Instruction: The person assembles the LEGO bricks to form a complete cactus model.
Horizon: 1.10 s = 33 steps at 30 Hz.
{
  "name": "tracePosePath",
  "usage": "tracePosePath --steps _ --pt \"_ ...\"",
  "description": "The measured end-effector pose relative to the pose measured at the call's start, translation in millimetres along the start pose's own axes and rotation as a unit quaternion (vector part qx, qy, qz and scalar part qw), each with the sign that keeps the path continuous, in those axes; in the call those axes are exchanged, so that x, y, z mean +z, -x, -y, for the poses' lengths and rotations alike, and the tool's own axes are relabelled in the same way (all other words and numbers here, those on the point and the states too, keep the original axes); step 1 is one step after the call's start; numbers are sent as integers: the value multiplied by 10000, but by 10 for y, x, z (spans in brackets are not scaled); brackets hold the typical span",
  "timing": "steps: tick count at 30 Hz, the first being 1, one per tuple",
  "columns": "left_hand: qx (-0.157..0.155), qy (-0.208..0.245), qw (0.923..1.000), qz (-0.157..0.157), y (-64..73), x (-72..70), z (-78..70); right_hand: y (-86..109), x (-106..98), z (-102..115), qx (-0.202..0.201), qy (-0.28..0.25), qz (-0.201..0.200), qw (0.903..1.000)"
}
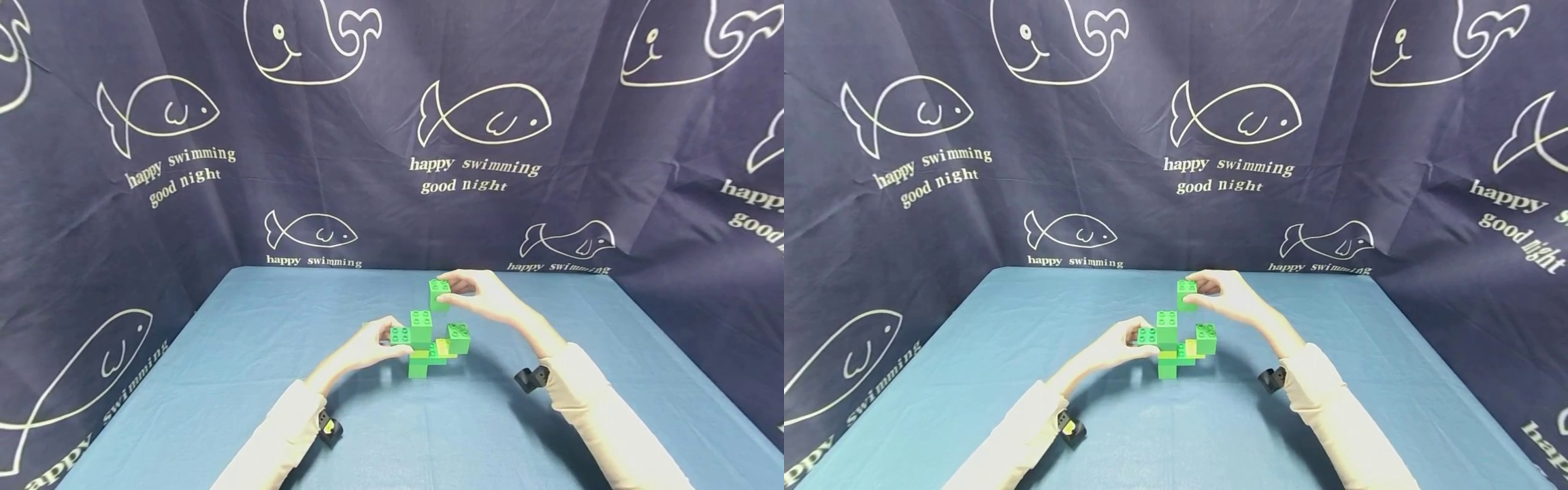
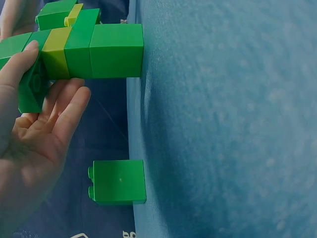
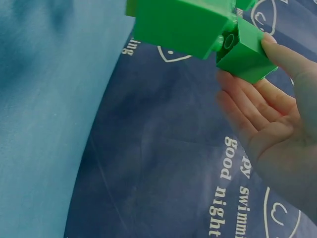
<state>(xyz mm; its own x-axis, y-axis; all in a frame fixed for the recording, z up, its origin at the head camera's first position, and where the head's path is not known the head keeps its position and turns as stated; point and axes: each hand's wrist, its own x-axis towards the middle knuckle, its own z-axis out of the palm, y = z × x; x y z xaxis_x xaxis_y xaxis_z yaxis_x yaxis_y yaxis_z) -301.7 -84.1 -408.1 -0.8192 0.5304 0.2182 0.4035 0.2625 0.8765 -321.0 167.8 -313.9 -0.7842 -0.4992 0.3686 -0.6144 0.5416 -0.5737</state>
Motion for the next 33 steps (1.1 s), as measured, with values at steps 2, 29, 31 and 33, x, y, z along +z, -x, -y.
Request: tracePosePath --steps 2,29,31,33 --pt "0 7 10000 8 9 -1 -24 4 -19 27 1 -4 -66 10000" --pt "34 -22 10000 46 100 -30 -228 51 29 282 -337 -286 73 9990" --pt "33 -8 10000 50 96 -28 -224 54 33 296 -361 -310 83 9988" --pt "29 2 10000 56 92 -27 -219 56 38 306 -382 -288 86 9988"
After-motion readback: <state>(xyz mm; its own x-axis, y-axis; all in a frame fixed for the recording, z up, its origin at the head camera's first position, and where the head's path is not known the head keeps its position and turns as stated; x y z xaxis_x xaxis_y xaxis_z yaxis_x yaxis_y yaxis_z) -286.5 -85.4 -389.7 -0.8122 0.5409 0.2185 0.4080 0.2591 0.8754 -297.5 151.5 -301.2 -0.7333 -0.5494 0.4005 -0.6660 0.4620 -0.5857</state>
